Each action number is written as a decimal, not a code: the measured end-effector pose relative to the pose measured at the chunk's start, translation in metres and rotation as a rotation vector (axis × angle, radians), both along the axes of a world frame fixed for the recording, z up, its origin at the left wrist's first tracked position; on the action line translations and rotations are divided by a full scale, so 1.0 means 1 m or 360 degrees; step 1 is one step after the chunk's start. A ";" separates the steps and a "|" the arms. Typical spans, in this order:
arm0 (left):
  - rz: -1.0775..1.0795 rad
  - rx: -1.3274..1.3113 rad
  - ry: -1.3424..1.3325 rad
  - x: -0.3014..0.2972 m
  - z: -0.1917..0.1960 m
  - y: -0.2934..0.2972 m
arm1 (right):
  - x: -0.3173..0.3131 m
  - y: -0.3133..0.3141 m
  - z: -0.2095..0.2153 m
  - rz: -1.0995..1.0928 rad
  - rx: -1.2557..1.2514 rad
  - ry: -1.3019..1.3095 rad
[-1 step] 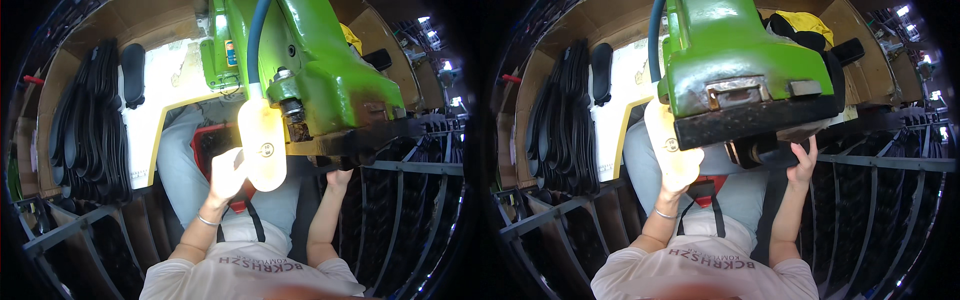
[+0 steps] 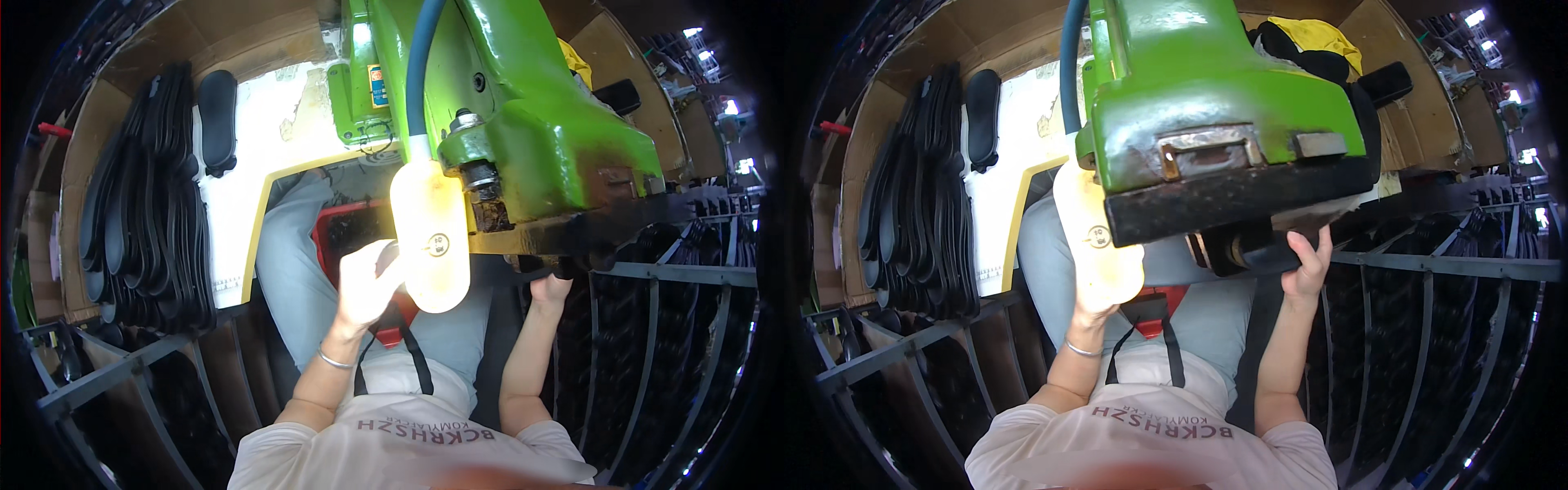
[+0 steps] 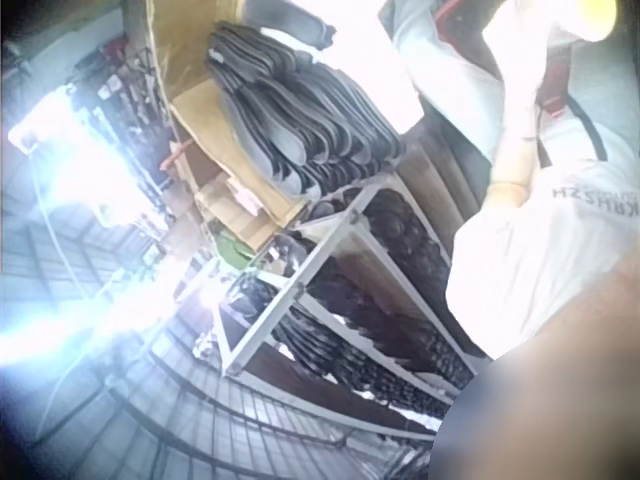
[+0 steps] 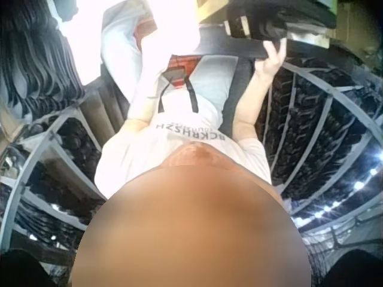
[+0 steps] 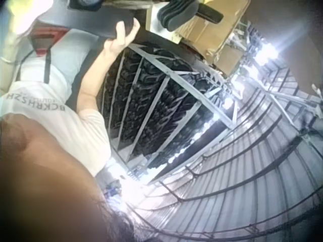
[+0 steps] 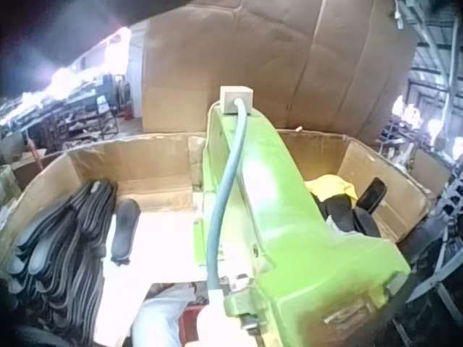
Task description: Shave the edges of shoe soles using a specialized industrial machine.
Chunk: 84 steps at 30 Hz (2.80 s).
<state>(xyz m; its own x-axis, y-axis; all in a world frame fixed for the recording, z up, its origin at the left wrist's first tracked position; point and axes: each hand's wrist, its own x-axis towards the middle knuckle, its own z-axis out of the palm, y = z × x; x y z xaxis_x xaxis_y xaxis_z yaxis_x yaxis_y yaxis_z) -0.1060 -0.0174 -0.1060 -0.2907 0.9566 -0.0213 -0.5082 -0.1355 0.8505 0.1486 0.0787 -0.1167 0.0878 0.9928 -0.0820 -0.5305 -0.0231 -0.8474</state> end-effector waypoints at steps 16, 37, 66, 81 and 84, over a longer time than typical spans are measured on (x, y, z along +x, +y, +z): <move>-0.0211 -0.0531 -0.0165 -0.077 -0.074 -0.100 | -0.084 -0.030 -0.006 0.0479 0.0290 -0.0514; -0.0053 0.0024 0.0491 0.034 -0.037 0.002 | 0.003 -0.177 -0.055 0.0978 -0.0441 -0.0595; -0.0029 -0.0166 0.0616 -0.074 -0.019 -0.019 | -0.017 0.008 -0.040 0.0281 0.0351 -0.0266; -0.0589 -0.0670 0.0193 -0.019 -0.081 -0.115 | -0.113 -0.022 0.018 0.0413 0.0665 -0.0876; -0.0586 -0.0621 0.0305 0.033 -0.079 -0.105 | -0.119 -0.021 0.015 0.0395 0.0723 -0.0801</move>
